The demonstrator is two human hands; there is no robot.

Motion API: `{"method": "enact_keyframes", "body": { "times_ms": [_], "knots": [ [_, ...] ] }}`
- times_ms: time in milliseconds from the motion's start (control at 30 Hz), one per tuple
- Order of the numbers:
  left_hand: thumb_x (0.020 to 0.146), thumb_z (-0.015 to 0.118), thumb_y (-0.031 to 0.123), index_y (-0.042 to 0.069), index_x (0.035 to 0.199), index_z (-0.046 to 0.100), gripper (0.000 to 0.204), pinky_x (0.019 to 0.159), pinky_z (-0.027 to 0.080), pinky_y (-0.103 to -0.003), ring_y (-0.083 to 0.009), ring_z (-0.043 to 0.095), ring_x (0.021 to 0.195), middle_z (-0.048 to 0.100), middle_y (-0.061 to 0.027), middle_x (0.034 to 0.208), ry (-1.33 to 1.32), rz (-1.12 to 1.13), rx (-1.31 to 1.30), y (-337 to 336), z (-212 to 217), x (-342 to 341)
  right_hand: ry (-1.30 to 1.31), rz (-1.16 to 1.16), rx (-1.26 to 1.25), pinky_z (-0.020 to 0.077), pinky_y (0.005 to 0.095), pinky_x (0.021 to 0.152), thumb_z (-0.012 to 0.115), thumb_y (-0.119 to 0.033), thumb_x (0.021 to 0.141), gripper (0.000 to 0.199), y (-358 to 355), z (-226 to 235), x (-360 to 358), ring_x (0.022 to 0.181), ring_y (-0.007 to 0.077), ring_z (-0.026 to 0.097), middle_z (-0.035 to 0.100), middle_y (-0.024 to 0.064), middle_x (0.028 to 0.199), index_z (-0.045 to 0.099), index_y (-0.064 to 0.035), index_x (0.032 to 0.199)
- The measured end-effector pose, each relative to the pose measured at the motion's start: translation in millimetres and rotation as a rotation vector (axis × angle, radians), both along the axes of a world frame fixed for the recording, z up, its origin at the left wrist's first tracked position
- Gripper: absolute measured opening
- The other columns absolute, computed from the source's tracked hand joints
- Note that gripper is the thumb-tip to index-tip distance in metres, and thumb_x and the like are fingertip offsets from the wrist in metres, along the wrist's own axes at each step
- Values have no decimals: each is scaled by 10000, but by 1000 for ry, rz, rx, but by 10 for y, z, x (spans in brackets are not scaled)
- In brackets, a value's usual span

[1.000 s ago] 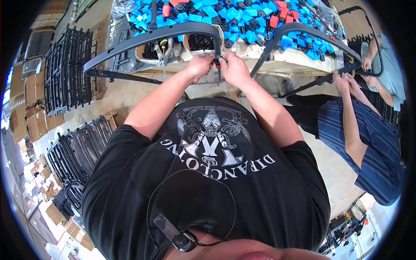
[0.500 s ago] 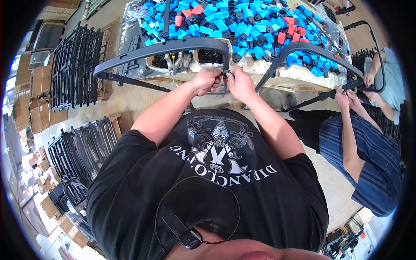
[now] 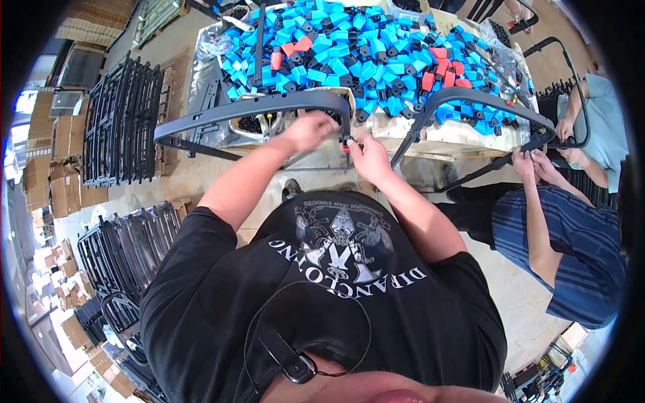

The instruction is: Assembling metal frames by attaching red and blue plastic components using screws and a screwdriver.

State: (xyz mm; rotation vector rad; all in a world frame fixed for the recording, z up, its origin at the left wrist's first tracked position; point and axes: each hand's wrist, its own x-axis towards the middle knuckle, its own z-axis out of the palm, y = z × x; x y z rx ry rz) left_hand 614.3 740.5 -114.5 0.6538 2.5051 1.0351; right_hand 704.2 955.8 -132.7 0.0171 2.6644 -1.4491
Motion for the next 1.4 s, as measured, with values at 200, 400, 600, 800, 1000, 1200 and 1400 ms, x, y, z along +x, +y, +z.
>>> {"method": "enact_keyframes", "body": {
  "times_ms": [200, 400, 600, 800, 1000, 1200, 1400],
  "knots": [
    [861, 645, 201, -17, 1028, 675, 276, 871, 501, -560, -456, 658, 942, 701, -244, 973, 870, 626, -79, -108, -31, -1400, -100, -119, -209, 514, 409, 711, 687, -363, 953, 367, 242, -104, 449, 748, 239, 645, 673, 141, 801, 681, 4, 972],
    [936, 560, 458, -12, 930, 752, 507, 943, 503, -512, -412, 650, 1028, 697, -250, 1071, 472, 784, -455, 23, -64, -1839, -172, -168, -27, 532, 397, 790, 676, -350, 933, 337, 787, -616, 1049, 831, 261, 671, 694, 184, 884, 711, -20, 993],
    [912, 697, 285, -23, 975, 644, 318, 831, 482, -541, -440, 629, 937, 658, -257, 965, 709, 780, 160, -148, 8, -1511, -472, -501, -241, 523, 355, 699, 719, -296, 897, 312, 830, -485, 1419, 756, 177, 649, 709, 98, 811, 717, 10, 961],
    [893, 741, 181, 5, 1063, 612, 276, 705, 540, -397, -296, 683, 855, 669, -173, 985, 406, 331, 238, -225, 565, 197, -684, -343, -925, 511, 332, 699, 611, -371, 1019, 299, 222, 25, 1157, 756, 153, 592, 589, 15, 844, 606, -76, 1073],
    [778, 821, 135, 52, 1068, 659, 342, 798, 588, -389, -304, 695, 979, 666, -134, 1134, 495, -105, 302, -704, 567, 1047, -688, -107, -1361, 485, 386, 712, 481, -591, 1026, 480, -1118, 412, 607, 809, 201, 617, 662, 36, 960, 625, -140, 1103],
    [771, 822, 299, 64, 1118, 656, 451, 954, 498, -484, -383, 619, 1079, 659, -151, 1095, 460, -359, 321, -1938, 1032, 1114, -622, -284, -1668, 538, 436, 860, 488, -462, 978, 459, -2181, 125, 687, 972, 292, 673, 705, 122, 1069, 653, -60, 1127],
    [761, 792, 216, 25, 1059, 706, 364, 922, 504, -446, -342, 628, 1017, 690, -129, 1010, 404, -347, 24, -3059, 842, 1016, -695, -140, -1798, 500, 484, 922, 484, -423, 993, 473, -3356, 345, 623, 1029, 360, 650, 697, 150, 1113, 639, -4, 1148]
  ]
}}
